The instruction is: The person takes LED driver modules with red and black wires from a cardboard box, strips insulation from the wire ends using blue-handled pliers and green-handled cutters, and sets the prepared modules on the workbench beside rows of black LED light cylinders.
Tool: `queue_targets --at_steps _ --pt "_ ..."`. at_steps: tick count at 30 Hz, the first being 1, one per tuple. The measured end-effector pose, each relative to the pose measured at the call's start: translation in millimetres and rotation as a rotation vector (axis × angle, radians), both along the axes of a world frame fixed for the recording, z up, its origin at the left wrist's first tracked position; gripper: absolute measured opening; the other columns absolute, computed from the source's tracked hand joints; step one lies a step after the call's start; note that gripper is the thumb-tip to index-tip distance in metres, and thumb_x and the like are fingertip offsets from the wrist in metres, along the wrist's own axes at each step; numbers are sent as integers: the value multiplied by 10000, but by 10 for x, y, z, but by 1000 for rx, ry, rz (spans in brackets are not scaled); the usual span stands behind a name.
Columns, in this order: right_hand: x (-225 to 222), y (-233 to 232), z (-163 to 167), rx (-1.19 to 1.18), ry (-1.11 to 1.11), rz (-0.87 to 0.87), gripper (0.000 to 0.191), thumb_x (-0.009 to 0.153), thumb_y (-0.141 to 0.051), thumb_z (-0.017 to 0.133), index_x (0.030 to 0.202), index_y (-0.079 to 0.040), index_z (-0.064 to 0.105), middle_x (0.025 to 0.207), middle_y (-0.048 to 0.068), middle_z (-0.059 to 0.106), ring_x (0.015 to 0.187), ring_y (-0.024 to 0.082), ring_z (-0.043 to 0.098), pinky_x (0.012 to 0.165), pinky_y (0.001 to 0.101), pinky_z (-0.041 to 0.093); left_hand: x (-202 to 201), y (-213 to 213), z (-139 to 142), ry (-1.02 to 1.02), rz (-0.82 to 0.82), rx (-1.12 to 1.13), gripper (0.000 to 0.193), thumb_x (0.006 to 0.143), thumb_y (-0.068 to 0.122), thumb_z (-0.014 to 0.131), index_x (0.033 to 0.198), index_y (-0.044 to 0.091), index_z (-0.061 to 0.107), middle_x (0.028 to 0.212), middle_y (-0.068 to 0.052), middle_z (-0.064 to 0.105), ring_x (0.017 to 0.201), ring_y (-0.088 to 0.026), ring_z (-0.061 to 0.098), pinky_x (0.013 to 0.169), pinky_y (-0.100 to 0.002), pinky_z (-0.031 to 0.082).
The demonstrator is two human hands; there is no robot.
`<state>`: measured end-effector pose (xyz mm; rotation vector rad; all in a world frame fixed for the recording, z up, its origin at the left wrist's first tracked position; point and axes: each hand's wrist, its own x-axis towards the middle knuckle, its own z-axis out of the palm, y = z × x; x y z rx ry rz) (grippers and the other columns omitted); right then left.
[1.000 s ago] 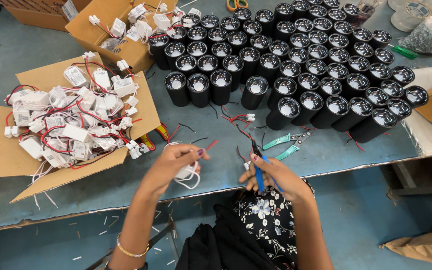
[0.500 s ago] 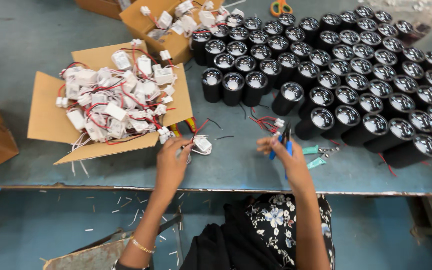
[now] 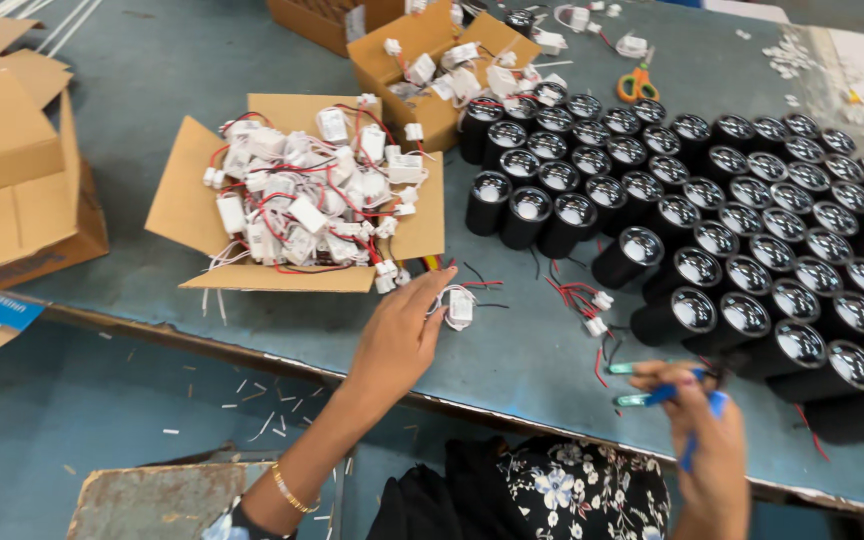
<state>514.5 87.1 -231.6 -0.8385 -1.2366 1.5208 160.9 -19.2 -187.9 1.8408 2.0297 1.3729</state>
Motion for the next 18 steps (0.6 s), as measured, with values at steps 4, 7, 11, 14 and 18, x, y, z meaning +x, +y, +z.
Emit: queue_targets --at_steps 4,7,11,14,18 --pt "327 -89 -54 -7 -15 -51 251 1098 -200 515 1111 46 563 1243 315 620 1130 364 638 1069 486 466 -553 -377 340 -7 297 94 243 947 111 636 1188 88 655 1256 -92 686 1217 -292 646 1080 -409 502" --pt "565 -147 -132 1 -18 -70 270 1116 -205 513 1090 62 542 1218 336 605 1147 394 636 1076 506 476 -1036 -557 433 280 672 56 319 986 196 733 1226 8 641 1282 -192 570 1229 -397 541 1008 -509 425" --pt "841 -182 -164 -25 -64 -111 293 1134 -214 492 1085 71 538 1197 355 606 1132 417 640 1041 500 481 -1402 -540 353 235 679 -62 208 881 212 786 967 31 731 1122 -173 619 1073 -370 581 898 -488 454" --pt "943 -208 -147 -2 -71 -116 290 1133 -203 495 1067 75 539 1208 354 609 1144 415 639 1057 500 476 -1588 -429 335 74 532 41 210 893 189 785 893 -13 727 974 -152 685 877 -285 661 815 -424 511" --pt "951 -217 -114 5 -69 -122 277 1136 -202 498 1076 65 540 1257 343 606 1156 404 633 1076 497 464 -1714 -291 440 -204 466 94 150 919 141 719 912 -8 737 785 -84 725 708 -170 683 666 -322 510"
